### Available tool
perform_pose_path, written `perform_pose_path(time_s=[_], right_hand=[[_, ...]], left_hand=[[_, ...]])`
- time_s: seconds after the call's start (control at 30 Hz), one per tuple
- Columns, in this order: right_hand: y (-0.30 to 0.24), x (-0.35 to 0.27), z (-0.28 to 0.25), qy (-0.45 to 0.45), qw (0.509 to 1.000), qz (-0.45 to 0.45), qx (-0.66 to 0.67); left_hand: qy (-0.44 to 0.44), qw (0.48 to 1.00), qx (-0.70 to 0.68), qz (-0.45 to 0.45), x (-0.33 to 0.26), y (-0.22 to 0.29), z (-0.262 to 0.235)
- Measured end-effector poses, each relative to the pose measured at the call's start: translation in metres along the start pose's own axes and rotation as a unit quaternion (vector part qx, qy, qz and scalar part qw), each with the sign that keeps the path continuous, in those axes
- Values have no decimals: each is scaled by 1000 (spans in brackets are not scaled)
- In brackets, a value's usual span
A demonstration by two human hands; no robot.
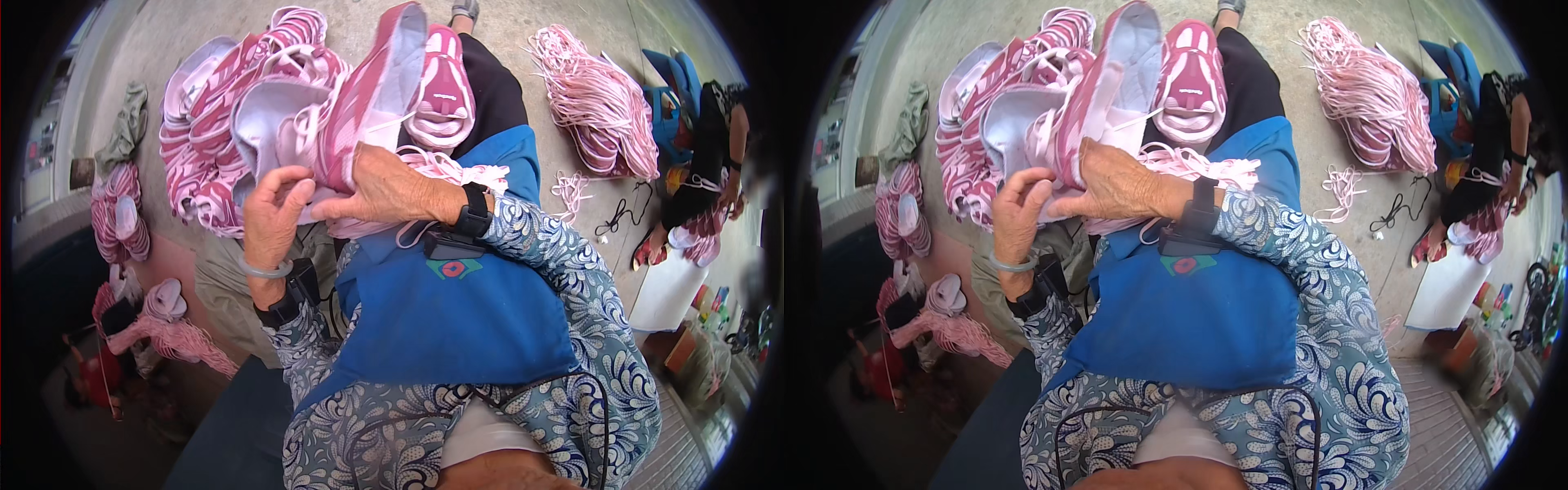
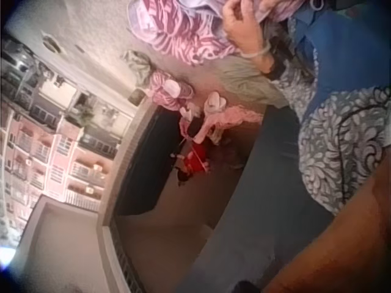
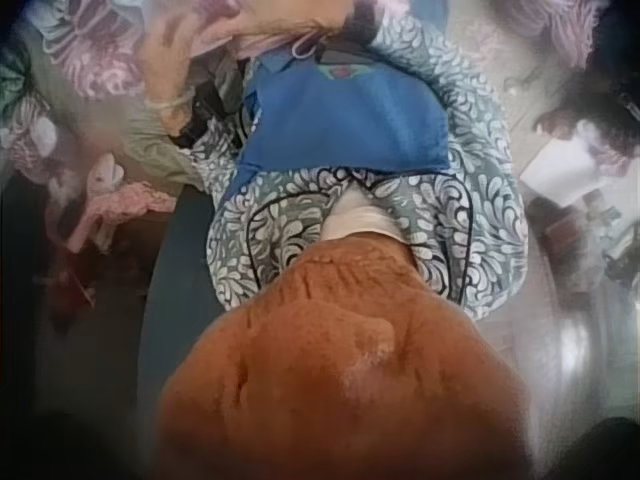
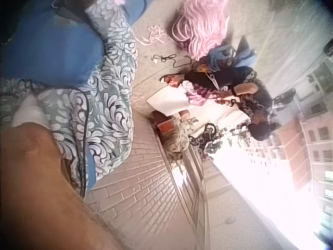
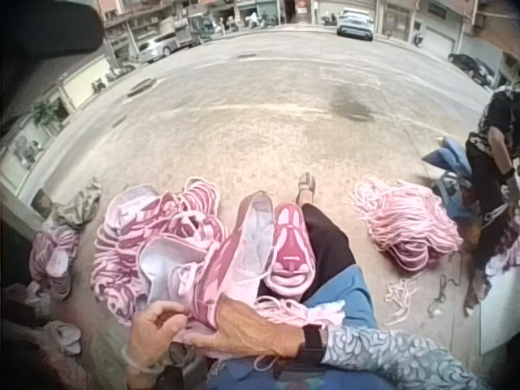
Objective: Lacing pink athletic shoes in an outdoor manufacturing workspace.
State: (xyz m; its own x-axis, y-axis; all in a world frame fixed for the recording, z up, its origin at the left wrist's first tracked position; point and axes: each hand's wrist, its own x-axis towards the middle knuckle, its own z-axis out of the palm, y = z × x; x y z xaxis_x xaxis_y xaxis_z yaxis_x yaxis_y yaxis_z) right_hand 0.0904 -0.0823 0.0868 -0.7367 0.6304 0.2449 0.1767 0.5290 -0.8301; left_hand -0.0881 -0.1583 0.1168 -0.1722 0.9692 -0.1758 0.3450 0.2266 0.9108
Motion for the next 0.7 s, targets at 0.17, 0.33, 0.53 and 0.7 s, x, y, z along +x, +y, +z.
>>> perform_pose_path(time_s=[0.17,0.33,0.53,0.7], right_hand=[[-7,2,-13,-54,989,139,16],[-8,-16,-5,-101,986,-117,-58],[-17,31,2,-195,981,8,-20],[-8,26,7,-215,970,-33,-104]], left_hand=[[275,959,-61,28,5,-35,-33],[170,970,-140,107,9,-53,14],[194,957,-36,214,23,-43,37],[264,944,56,192,28,-35,57]])
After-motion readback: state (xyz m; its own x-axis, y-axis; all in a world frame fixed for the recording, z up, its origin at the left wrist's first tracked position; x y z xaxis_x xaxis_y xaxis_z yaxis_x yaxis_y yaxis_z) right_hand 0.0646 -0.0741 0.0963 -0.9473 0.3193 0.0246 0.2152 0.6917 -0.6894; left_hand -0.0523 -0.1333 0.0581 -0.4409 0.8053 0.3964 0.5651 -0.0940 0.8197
